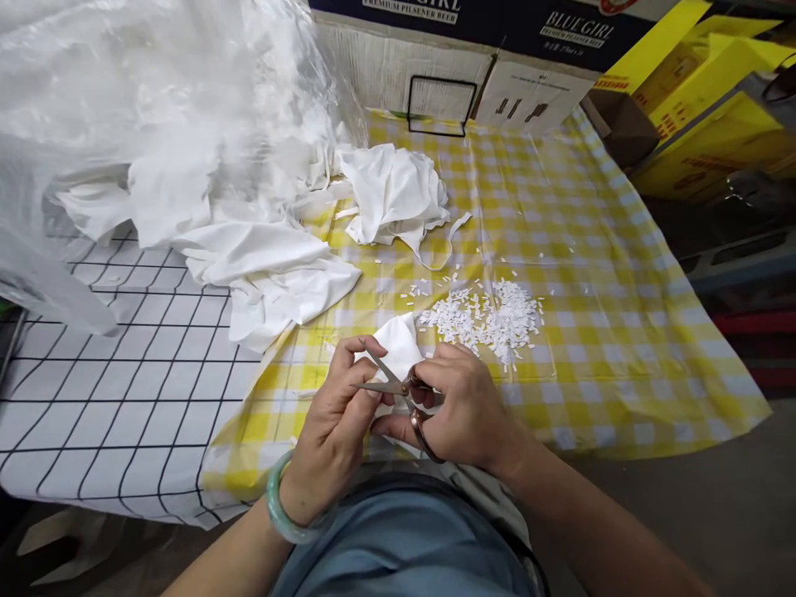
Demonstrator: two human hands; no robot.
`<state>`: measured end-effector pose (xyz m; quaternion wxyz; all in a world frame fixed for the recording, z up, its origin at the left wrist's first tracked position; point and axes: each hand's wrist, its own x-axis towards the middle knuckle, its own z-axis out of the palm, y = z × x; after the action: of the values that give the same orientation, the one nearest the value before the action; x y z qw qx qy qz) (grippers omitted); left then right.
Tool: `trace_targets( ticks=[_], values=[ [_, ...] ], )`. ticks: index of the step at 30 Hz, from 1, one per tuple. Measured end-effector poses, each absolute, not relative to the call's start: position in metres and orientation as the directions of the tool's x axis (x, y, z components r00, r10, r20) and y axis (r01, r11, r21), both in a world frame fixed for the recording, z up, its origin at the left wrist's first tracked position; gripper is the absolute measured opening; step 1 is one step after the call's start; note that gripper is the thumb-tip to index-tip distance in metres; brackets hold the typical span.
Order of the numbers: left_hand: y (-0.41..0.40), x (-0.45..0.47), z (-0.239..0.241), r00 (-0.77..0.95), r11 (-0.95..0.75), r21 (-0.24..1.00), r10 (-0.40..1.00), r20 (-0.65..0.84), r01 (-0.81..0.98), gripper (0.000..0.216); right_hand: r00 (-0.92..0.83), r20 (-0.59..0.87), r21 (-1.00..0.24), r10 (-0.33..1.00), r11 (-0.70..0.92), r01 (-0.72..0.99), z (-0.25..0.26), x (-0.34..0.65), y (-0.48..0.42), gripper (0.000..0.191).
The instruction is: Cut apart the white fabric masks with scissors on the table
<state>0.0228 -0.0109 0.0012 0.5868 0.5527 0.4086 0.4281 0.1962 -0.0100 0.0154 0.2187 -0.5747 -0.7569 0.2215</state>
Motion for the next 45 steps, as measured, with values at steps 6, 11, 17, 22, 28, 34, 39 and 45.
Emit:
trace_targets(
  ticks=[6,11,17,22,28,34,39,45],
  values=[
    [-0.013,0.025,-0.001,0.292,0.004,0.999,0.956,0.008,-0.042,0.029,-0.247,0.069,-0.582,0.967,0.240,0.777,0.012,0.197,-0.010,0.051],
    [-0.012,0.027,-0.002,0.301,-0.053,0.998,0.952,0.058,-0.025,0.027,-0.245,0.058,-0.592,0.968,0.231,0.772,0.010,0.200,-0.011,0.051],
    [-0.011,0.028,-0.002,0.301,-0.045,0.999,0.952,0.052,-0.031,0.025,-0.225,0.062,-0.600,0.972,0.216,0.770,0.009,0.201,-0.013,0.053],
    [-0.011,0.029,-0.001,0.312,-0.032,0.999,0.949,0.039,-0.027,0.026,-0.204,0.084,-0.624,0.975,0.211,0.753,0.007,0.202,-0.016,0.056],
    [-0.008,0.031,-0.001,0.326,-0.007,1.000,0.945,0.005,0.005,0.028,-0.194,0.114,-0.636,0.974,0.221,0.739,0.006,0.203,-0.017,0.056],
    [-0.009,0.031,-0.003,0.343,-0.014,1.000,0.939,0.012,0.005,0.026,-0.185,0.119,-0.610,0.975,0.219,0.761,0.002,0.207,-0.018,0.051],
    [-0.008,0.032,-0.004,0.352,0.038,0.999,0.936,-0.031,-0.015,0.028,-0.159,0.142,-0.562,0.977,0.212,0.799,-0.005,0.210,-0.021,0.044],
    [0.002,0.046,-0.009,0.356,0.115,0.993,0.928,-0.112,0.012,0.033,-0.025,0.050,-0.691,0.998,0.053,0.721,-0.007,0.232,-0.017,0.054]
  ],
)
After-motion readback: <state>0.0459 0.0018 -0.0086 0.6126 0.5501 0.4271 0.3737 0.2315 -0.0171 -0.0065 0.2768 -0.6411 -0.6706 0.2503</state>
